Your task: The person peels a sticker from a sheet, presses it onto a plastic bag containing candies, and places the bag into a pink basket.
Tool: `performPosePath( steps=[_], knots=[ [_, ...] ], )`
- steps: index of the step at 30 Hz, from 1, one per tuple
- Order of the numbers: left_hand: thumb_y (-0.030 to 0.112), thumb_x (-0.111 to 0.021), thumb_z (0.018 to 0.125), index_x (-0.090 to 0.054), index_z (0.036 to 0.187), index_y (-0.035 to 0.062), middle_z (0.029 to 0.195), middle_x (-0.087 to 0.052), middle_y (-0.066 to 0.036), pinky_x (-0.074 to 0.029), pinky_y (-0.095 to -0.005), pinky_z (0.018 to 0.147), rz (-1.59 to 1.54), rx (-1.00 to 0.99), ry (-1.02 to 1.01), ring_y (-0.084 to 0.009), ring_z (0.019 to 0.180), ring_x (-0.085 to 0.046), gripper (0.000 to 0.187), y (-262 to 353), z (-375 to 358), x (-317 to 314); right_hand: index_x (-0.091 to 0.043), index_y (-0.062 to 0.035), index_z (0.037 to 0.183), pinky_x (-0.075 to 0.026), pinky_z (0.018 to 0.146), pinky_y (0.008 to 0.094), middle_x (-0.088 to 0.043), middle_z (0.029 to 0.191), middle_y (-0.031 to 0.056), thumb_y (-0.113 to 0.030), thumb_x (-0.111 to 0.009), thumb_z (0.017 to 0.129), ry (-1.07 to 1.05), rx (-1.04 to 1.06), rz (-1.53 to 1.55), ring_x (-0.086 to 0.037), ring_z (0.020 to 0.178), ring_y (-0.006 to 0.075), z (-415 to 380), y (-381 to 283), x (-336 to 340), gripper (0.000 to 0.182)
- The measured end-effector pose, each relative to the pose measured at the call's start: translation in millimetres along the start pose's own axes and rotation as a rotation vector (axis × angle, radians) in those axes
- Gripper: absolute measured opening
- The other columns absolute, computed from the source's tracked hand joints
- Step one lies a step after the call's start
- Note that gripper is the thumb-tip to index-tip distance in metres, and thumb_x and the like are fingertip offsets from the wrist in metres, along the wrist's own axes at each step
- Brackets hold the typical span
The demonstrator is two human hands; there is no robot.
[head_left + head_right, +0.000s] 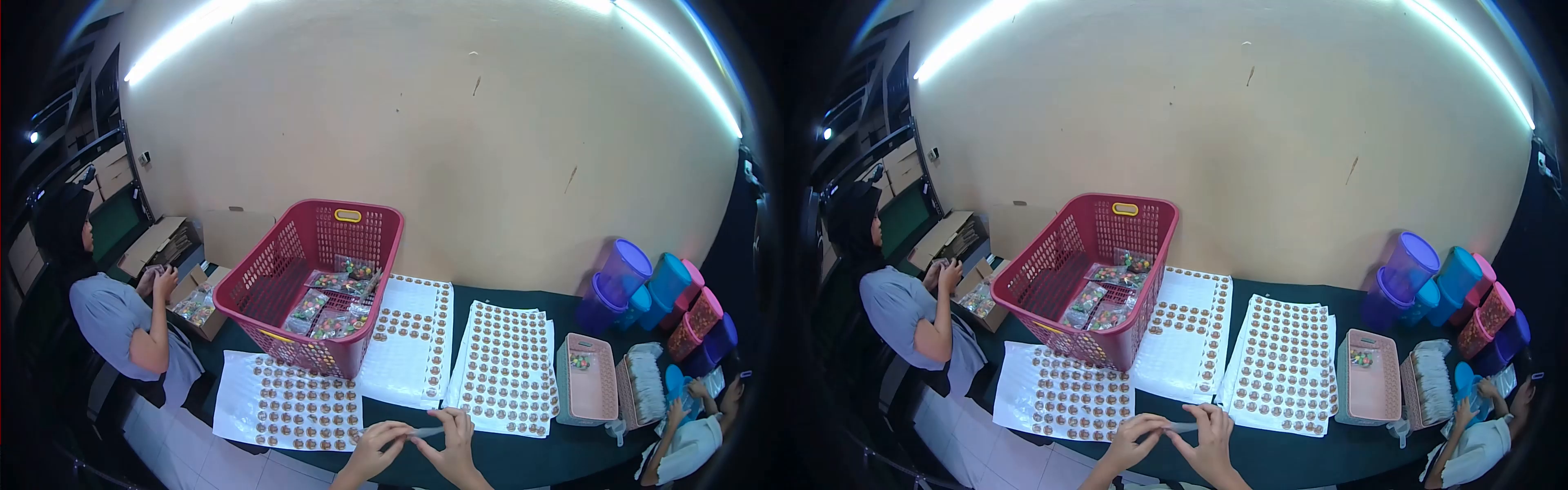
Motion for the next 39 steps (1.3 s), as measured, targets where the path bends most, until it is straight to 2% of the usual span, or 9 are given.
performPosePath(
  steps=[3,9,15,23,28,35,37,38,39],
  knots=[
    [0.006,-0.060,0.074,-0.061,0.088,0.0031,0.089,-0.061,-0.008,-0.043,-0.0311,0.079,-0.004,-0.015,-0.075,-0.0192,0.084,-0.058,0.015,7,2,-6,-0.059,-0.0092,0.083,-0.023,0.080,0.0365,-0.050,0.086,0.0011,-0.022,-0.069,0.067,-0.069,0.090,-0.103,-0.047,0.083,0.0170,-6,5,-8,0.023],
    [0.011,-0.062,0.072,-0.063,0.078,0.0095,0.079,-0.061,-0.004,-0.025,-0.0486,0.097,0.044,-0.050,-0.111,-0.0170,0.086,-0.057,0.007,-6,1,-4,-0.056,-0.0073,0.073,-0.025,0.078,0.0357,-0.050,0.074,0.0000,-0.017,-0.065,0.070,-0.192,0.177,-0.029,-0.048,0.075,0.0151,-10,-1,-18,0.014],
    [0.008,-0.061,0.071,-0.060,0.068,0.0076,0.073,-0.060,-0.004,-0.025,-0.0522,0.095,0.098,-0.080,0.202,-0.0189,0.078,-0.057,0.003,6,15,34,-0.051,-0.0026,0.069,-0.034,0.068,0.0298,-0.047,0.070,0.0039,-0.012,-0.062,0.072,-0.278,0.114,0.165,-0.048,0.064,0.0183,-4,-10,-37,0.015],
    [0.022,-0.057,0.080,-0.054,0.066,0.0039,0.067,-0.056,-0.005,-0.031,-0.0468,0.093,0.111,-0.121,0.455,-0.0203,0.067,-0.055,0.024,15,13,61,-0.048,0.0008,0.071,-0.039,0.057,0.0287,-0.048,0.066,0.0080,-0.007,-0.060,0.071,-0.323,0.003,0.424,-0.050,0.059,0.0208,-4,-13,-47,0.015],
    [0.026,-0.051,0.084,-0.051,0.065,0.0016,0.062,-0.053,-0.005,-0.030,-0.0432,0.095,0.119,-0.111,0.569,-0.0175,0.063,-0.054,0.031,15,14,72,-0.047,0.0028,0.073,-0.044,0.060,0.0256,-0.050,0.068,0.0076,-0.008,-0.058,0.077,-0.436,-0.137,0.565,-0.052,0.062,0.0135,-7,-12,-52,0.016],
    [0.026,-0.050,0.086,-0.052,0.069,-0.0002,0.063,-0.051,-0.004,-0.033,-0.0379,0.093,-0.120,0.075,0.397,-0.0101,0.059,-0.048,0.031,-22,11,45,-0.050,0.0035,0.077,-0.043,0.062,0.0228,-0.051,0.071,0.0068,-0.011,-0.056,0.081,-0.417,-0.118,0.583,-0.053,0.066,0.0107,-15,13,-51,0.016],
    [0.025,-0.051,0.086,-0.052,0.072,-0.0011,0.066,-0.050,-0.003,-0.035,-0.0340,0.090,-0.322,0.203,0.333,-0.0076,0.056,-0.045,0.030,-39,11,27,-0.052,0.0026,0.081,-0.042,0.063,0.0218,-0.053,0.073,0.0054,-0.012,-0.054,0.083,-0.435,-0.254,0.653,-0.053,0.068,0.0098,-22,35,-55,0.015],
    [0.028,-0.058,0.081,-0.053,0.091,-0.0009,0.083,-0.054,-0.008,-0.036,-0.0336,0.088,-0.318,0.256,0.203,-0.0137,0.070,-0.052,0.031,-41,6,15,-0.054,0.0017,0.085,-0.042,0.066,0.0221,-0.054,0.076,0.0040,-0.012,-0.052,0.085,-0.447,-0.429,0.862,-0.053,0.070,0.0095,-32,47,-57,0.014],
    [0.028,-0.058,0.081,-0.053,0.091,-0.0009,0.083,-0.054,-0.008,-0.036,-0.0336,0.088,-0.320,0.259,0.201,-0.0137,0.070,-0.052,0.031,-39,5,12,-0.054,0.0017,0.085,-0.042,0.066,0.0221,-0.054,0.076,0.0040,-0.012,-0.052,0.085,-0.446,-0.433,0.861,-0.053,0.070,0.0095,-31,48,-53,0.014]
  ],
)
Point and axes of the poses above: each hand's wrist, its own z-axis towards the middle knuckle, its own x-axis out of the back of the hand, y = z × x, the point moved 9 cm from there along z, towards the middle knuckle
